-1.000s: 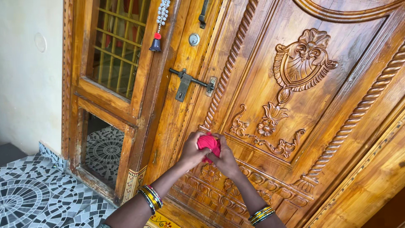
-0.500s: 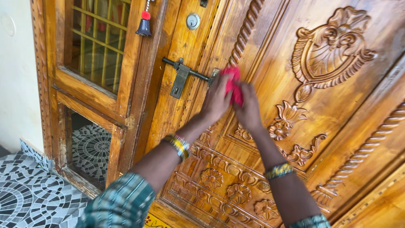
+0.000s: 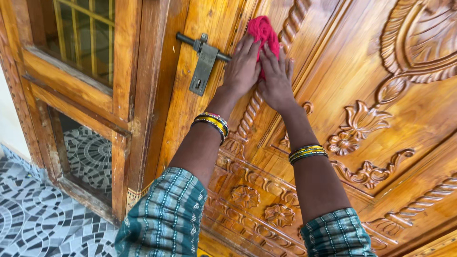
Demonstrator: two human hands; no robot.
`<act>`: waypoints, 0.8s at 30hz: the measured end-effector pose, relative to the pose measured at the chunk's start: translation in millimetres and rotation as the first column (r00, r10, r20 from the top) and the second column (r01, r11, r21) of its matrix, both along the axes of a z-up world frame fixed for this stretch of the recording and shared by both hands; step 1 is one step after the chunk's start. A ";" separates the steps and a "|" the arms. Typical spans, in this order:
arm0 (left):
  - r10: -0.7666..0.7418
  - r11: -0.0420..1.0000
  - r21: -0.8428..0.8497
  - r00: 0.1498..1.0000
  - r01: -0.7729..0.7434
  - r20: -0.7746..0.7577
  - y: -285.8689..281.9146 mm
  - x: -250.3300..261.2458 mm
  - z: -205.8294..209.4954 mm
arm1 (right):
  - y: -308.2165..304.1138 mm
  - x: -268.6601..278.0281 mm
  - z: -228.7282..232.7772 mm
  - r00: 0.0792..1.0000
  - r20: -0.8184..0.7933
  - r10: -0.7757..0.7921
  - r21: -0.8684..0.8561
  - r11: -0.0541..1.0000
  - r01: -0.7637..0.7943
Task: The person wipes the lower painted border and the carved panels of a wooden door using a pink cloth. They move along the door, cleaning the bottom edge and then the main surface, including the latch area.
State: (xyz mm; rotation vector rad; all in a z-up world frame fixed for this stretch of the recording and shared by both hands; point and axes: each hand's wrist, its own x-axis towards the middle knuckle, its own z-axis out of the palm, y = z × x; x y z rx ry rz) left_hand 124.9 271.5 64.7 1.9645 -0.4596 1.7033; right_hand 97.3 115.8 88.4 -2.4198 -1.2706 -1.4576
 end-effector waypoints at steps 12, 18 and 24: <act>0.120 0.992 0.066 0.978 -0.111 -0.172 -20.4 -38.2 2.8 | 4.8 -15.0 -22.0 0.989 0.107 0.099 0.265 0.956 -0.125; 0.186 0.978 0.119 0.971 -0.168 -0.152 -11.9 -54.4 31.3 | -11.5 -20.6 1.8 0.956 0.139 0.258 0.226 0.932 -0.285; 0.196 0.975 0.118 0.979 -0.188 -0.062 22.8 -50.6 22.4 | 10.8 -11.8 8.8 0.994 0.065 0.085 0.052 0.995 -0.088</act>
